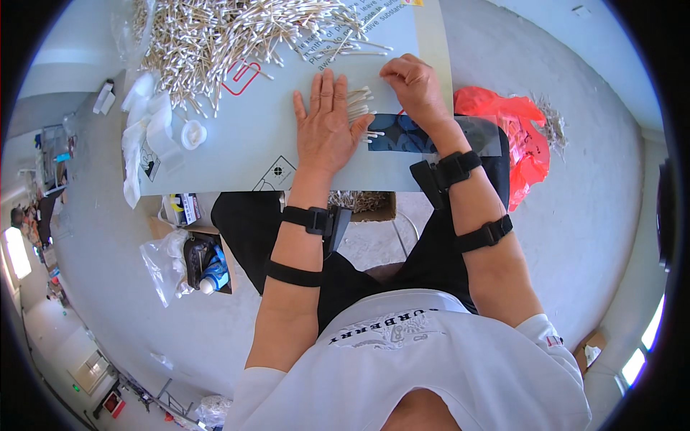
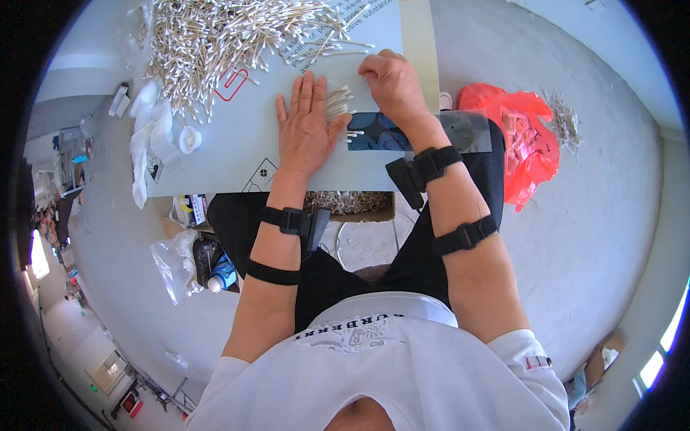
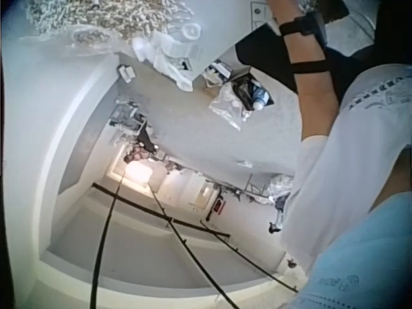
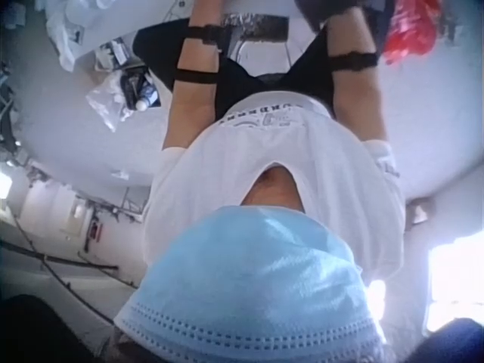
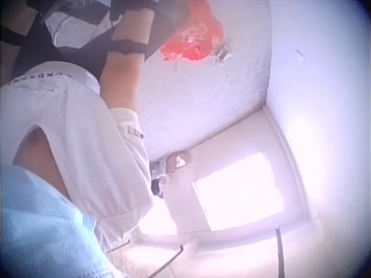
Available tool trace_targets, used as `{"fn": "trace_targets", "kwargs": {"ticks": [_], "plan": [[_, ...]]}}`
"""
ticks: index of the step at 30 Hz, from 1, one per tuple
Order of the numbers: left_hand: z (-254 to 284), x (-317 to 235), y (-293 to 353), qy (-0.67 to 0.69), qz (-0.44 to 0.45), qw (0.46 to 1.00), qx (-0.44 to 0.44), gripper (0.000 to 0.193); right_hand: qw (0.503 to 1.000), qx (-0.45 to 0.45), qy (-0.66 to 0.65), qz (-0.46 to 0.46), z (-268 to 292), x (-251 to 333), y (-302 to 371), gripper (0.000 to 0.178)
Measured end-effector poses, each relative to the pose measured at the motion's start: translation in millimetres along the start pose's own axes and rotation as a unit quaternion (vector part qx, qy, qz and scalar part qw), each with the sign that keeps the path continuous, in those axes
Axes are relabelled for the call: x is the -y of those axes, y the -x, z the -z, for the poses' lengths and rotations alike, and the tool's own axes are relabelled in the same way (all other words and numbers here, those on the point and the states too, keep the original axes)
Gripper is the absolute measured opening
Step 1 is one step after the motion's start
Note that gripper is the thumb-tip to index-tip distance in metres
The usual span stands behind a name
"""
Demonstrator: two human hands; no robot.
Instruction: Gathering and packaging cotton swabs into small plastic bags with labels.
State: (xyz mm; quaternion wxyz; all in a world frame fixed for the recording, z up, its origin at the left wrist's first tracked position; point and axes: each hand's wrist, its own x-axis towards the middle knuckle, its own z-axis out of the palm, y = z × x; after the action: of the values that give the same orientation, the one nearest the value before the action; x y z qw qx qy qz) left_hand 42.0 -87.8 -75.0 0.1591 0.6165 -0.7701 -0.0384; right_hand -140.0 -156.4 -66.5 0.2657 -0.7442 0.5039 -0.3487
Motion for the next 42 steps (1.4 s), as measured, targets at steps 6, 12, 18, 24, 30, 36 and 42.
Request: {"fn": "trace_targets", "kwargs": {"ticks": [6, 12, 18, 24, 30, 36, 42], "plan": [[0, 0, 0, 0.03, -0.01, 0.999, -0.008, 0.076, 0.995, -0.049, 0.082, 0.029, -18, 11, -9, 0.006], [0, -21, 15, 0.008, -0.03, 0.999, 0.023, 0.075, 0.994, 0.047, 0.056, 0.08, -5, 10, 15, 0.007], [-7, -47, 11, 0.037, -0.015, 0.999, 0.032, 0.071, 0.936, -0.185, -0.269, -0.128, -6, 31, 66, 0.021], [-8, -42, 10, 0.348, 0.082, 0.924, -0.138, 0.058, 0.926, -0.239, -0.266, -0.124, -20, 37, 80, 0.029], [-13, -55, 2, 0.52, 0.123, 0.833, -0.139, 0.054, 0.916, -0.24, -0.304, -0.104, -34, 30, 72, 0.033], [-9, -37, 8, 0.512, 0.096, 0.843, -0.133, 0.056, 0.934, -0.217, -0.255, -0.124, -9, 19, 71, 0.021], [-2, -47, 22, 0.075, -0.025, 0.997, 0.002, 0.076, 0.993, -0.082, -0.025, -0.078, 9, 13, 65, 0.018]]}}
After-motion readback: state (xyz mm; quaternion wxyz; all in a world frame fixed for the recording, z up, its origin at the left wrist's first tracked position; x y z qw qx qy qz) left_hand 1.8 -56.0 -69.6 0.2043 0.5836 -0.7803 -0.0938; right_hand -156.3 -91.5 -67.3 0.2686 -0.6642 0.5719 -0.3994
